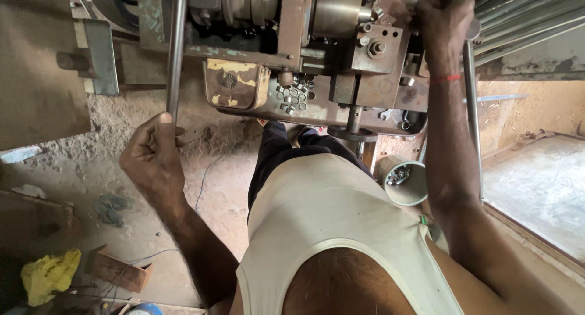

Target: The person operates a manual metal press machine to shape small cylindrical metal pieces. They repeatedly insert a metal piece into the press, pull a lever to activate the press, and then remove the finished piece. The person also briefly uses a red-handled tool to adjust a component within the machine before resuming the pressing cycle.

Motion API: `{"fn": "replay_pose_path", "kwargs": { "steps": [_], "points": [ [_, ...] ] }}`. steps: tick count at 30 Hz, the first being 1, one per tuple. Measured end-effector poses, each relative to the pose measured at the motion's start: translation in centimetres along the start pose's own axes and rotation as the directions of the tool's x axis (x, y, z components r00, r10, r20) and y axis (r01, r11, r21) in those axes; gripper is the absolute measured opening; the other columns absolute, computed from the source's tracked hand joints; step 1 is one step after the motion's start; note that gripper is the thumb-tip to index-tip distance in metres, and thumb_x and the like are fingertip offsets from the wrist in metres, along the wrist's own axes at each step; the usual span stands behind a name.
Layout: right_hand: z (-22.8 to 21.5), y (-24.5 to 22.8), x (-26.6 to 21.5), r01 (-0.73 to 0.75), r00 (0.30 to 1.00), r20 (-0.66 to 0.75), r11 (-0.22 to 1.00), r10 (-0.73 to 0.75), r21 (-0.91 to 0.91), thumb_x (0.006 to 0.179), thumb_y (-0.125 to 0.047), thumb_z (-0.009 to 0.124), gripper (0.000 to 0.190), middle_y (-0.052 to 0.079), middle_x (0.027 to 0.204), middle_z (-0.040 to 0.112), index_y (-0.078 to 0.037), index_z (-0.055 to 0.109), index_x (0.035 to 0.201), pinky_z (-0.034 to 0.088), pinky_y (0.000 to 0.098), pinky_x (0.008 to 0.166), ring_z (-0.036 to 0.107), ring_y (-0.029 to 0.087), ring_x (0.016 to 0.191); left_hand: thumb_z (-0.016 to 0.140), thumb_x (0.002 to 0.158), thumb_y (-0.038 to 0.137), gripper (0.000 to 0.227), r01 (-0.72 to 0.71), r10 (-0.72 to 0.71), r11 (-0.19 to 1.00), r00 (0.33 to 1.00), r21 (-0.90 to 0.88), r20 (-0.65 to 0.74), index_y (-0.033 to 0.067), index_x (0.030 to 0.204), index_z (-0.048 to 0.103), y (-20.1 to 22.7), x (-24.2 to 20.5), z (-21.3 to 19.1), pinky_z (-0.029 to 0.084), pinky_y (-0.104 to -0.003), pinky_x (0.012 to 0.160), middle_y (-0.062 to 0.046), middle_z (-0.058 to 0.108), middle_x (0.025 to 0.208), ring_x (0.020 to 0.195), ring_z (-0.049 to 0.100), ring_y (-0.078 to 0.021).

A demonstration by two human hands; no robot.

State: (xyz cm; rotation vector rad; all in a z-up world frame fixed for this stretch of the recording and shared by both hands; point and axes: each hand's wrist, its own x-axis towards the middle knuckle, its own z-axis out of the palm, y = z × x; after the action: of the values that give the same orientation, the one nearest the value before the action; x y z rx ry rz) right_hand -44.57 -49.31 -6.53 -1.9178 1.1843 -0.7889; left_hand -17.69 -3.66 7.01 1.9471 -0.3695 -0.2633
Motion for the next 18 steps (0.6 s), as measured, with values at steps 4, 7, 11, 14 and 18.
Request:
{"fn": "replay_pose_path", "kwargs": {
  "steps": [4,7,11,14,18],
  "points": [
    [-1.2,1.9,-3.4,0.079,0.995,-0.044,0.977,-0.09,-0.198,0.102,0.003,0.066,0.008,0.017,0.084,0.076,0.004,0.074,0.102,0.06,0.0268,0.054,0.076,0.016,0.063,0.071,0.106,0.016,0.021,0.044,-0.044,0.999,0.999,0.019,-0.013,-0.0033,0.113,0.075,0.3,-0.1,0.1,0.048,-0.021,0.059,-0.008,0.074,0.083,0.068,0.065,-0.008],
    [-1.8,1.8,-7.8,-0.011,0.996,0.093,0.999,0.015,-0.047,0.105,0.003,0.06,0.015,0.017,0.096,0.077,0.003,0.074,0.11,0.061,0.0255,0.057,0.08,0.014,0.074,0.072,0.106,0.016,0.021,0.046,-0.046,0.999,0.999,0.026,-0.025,-0.0038,0.112,0.074,0.5,-0.1,0.2,0.047,-0.021,0.059,-0.008,0.073,0.081,0.067,0.064,-0.0075],
    [-0.6,0.5,-11.2,0.142,0.977,0.201,0.923,-0.073,-0.358,0.103,0.0,0.069,0.009,0.019,0.09,0.077,0.004,0.076,0.106,0.057,0.0279,0.049,0.075,0.019,0.066,0.07,0.108,0.015,0.02,0.033,-0.033,0.999,0.999,-0.012,-0.013,-0.0042,0.11,0.074,0.6,-0.2,0.3,0.046,-0.021,0.062,-0.008,0.074,0.084,0.068,0.063,-0.0073],
    [0.3,-0.3,-12.3,0.228,0.949,0.3,0.862,-0.093,-0.453,0.097,0.0,0.072,0.009,0.02,0.091,0.077,0.006,0.076,0.102,0.056,0.0312,0.045,0.072,0.023,0.06,0.071,0.108,0.016,0.02,0.034,-0.034,0.999,0.999,-0.022,-0.018,-0.0038,0.11,0.074,0.5,-0.3,0.5,0.046,-0.021,0.062,-0.008,0.074,0.084,0.069,0.062,-0.0071],
    [0.1,-0.3,-11.9,0.151,0.965,0.25,0.942,-0.075,-0.301,0.103,0.002,0.061,0.02,0.02,0.099,0.075,0.008,0.069,0.12,0.057,0.0295,0.052,0.073,0.019,0.068,0.071,0.108,0.016,0.02,0.049,-0.05,0.999,0.998,-0.022,-0.025,-0.003,0.11,0.074,0.6,-0.4,0.6,0.047,-0.021,0.061,-0.008,0.074,0.083,0.068,0.062,-0.0068]
  ]
}}
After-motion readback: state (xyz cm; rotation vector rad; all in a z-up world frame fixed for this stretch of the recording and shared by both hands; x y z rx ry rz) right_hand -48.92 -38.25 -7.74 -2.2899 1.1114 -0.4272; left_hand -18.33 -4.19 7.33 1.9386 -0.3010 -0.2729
